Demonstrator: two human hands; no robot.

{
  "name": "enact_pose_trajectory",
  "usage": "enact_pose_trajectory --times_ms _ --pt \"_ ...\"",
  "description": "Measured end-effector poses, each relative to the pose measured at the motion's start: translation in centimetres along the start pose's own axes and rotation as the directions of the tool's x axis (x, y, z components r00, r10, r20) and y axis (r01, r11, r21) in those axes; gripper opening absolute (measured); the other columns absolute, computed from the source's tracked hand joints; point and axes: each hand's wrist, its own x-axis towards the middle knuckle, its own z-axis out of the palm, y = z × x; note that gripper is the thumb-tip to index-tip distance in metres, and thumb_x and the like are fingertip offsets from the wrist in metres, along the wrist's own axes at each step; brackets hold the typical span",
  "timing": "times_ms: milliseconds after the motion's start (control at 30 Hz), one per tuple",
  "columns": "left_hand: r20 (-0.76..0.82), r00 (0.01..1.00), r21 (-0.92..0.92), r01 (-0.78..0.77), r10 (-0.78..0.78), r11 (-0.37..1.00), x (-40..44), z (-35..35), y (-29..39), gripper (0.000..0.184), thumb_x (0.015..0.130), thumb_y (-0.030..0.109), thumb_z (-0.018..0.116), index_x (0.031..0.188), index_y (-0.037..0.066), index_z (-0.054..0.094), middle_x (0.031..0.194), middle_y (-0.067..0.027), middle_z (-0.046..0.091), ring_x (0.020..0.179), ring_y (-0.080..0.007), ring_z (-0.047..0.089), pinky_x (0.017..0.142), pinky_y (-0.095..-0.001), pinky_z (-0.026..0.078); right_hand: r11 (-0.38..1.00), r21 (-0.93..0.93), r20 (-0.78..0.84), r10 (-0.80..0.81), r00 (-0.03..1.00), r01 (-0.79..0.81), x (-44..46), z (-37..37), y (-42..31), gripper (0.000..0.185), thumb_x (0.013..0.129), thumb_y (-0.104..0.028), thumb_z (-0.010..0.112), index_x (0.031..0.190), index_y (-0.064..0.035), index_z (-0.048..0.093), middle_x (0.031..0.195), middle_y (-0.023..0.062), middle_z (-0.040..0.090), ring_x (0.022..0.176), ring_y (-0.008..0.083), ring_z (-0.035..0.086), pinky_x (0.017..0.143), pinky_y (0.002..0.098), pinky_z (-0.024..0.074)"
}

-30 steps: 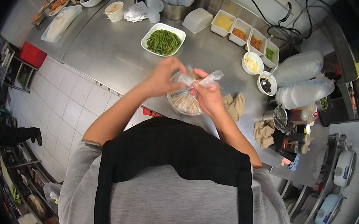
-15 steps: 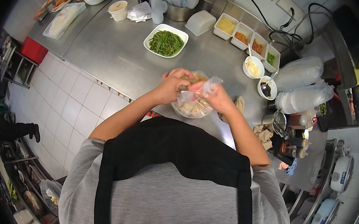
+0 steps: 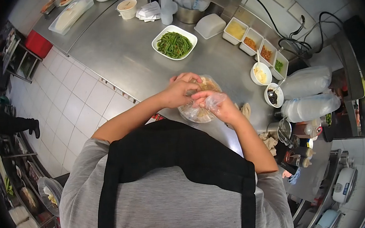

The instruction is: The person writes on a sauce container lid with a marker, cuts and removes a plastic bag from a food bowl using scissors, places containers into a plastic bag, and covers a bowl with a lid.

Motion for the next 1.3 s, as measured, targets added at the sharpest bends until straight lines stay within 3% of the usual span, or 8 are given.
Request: enact_pose_trajectory --times_ms 67,167,533,767,933,1133,1233,1300 --pt "-0.008 1.0 0.002 -0.001 0.001 1.0 0.1 0.2 0.0 0.023 0.068 0.015 0.071 0.09 0.022 0.067 0.122 0.0006 0.047 0.125 -0.0235 0.034 0.1 -0.0479 0.02 0.965 -0.258 -0.006 -0.044 0.999 0.041 -0.1 -0.6 0.3 0.019 0.083 -0.008 0.064 0.102 -0.0083 0.066 0.091 0.0037 0.065 0.084 0.0178 0.061 0.079 0.03 0.0477" --pt "-0.026 1.0 -0.007 -0.004 0.004 1.0 0.1 0.4 -0.2 0.021 0.068 0.014 0.071 0.087 0.021 0.066 0.122 0.0006 0.047 0.125 -0.0241 0.034 0.1 -0.0477 0.02 0.934 -0.255 -0.047 -0.27 0.962 0.25 0.1 -0.2 0.6 0.018 0.078 -0.005 0.067 0.096 -0.0068 0.065 0.093 0.0051 0.062 0.086 0.0208 0.061 0.078 0.0299 0.0478" --pt "-0.119 0.993 0.117 -0.008 0.022 0.993 -0.3 -0.3 2.0 0.015 0.073 0.016 0.069 0.084 0.014 0.06 0.114 -0.002 0.052 0.118 -0.0232 0.041 0.098 -0.0463 0.023 0.621 -0.765 -0.239 -0.519 0.82 0.17 1.5 2.2 2.2 0.018 0.066 0.0 0.067 0.074 -0.0054 0.052 0.079 0.0101 0.051 0.073 0.029 0.057 0.063 0.0364 0.0477" --pt "-0.057 0.99 -0.237 0.112 -0.129 0.965 -0.3 -0.2 2.3 0.016 0.081 0.013 0.065 0.095 0.009 0.061 0.098 -0.004 0.06 0.105 -0.0216 0.051 0.093 -0.0405 0.036 0.617 -0.767 -0.4 -0.674 0.622 0.175 1.5 2.7 3.1 0.021 0.068 -0.003 0.069 0.071 -0.0073 0.049 0.074 0.0089 0.049 0.063 0.026 0.056 0.053 0.0352 0.0456" --pt "0.111 0.991 -0.597 0.129 -0.077 0.792 1.0 0.0 0.8 0.016 0.084 0.009 0.063 0.1 0.008 0.064 0.092 -0.0047 0.063 0.097 -0.0183 0.055 0.084 -0.0305 0.046 0.619 -0.76 -0.368 -0.66 0.655 0.197 0.9 2.2 3.2 0.02 0.069 -0.002 0.069 0.073 -0.0066 0.05 0.073 0.0099 0.052 0.062 0.0262 0.056 0.053 0.0359 0.0454" --pt "-0.073 0.989 0.083 -0.119 0.125 0.989 1.0 -1.2 2.5 0.01 0.077 0.009 0.065 0.087 0.009 0.065 0.085 -0.0033 0.059 0.102 -0.0206 0.052 0.099 -0.0452 0.035 0.645 -0.723 -0.364 -0.661 0.656 0.248 0.1 2.2 3.6 0.021 0.068 0.001 0.069 0.084 -0.0054 0.057 0.079 0.0108 0.059 0.071 0.0287 0.061 0.062 0.0354 0.049" --pt "-0.086 0.84 0.547 -0.41 0.536 0.73 2.5 -2.5 2.8 0.009 0.073 0.011 0.063 0.082 0.012 0.061 0.087 -0.002 0.057 0.101 -0.0213 0.05 0.102 -0.0526 0.028 0.65 -0.716 -0.358 -0.655 0.665 0.255 -0.4 2.7 2.7 0.025 0.069 0.002 0.069 0.091 -0.0045 0.06 0.085 0.0114 0.062 0.077 0.0294 0.062 0.067 0.035 0.05" --pt "-0.053 0.754 0.598 -0.501 0.655 0.626 3.0 -3.2 4.0 0.008 0.075 0.014 0.059 0.082 0.015 0.061 0.088 0.0006 0.057 0.098 -0.0195 0.051 0.103 -0.0546 0.028 0.667 -0.705 -0.374 -0.637 0.674 0.24 -0.8 2.9 2.4 0.027 0.07 0.002 0.069 0.095 -0.004 0.061 0.087 0.0119 0.063 0.08 0.0297 0.063 0.07 0.035 0.0501"
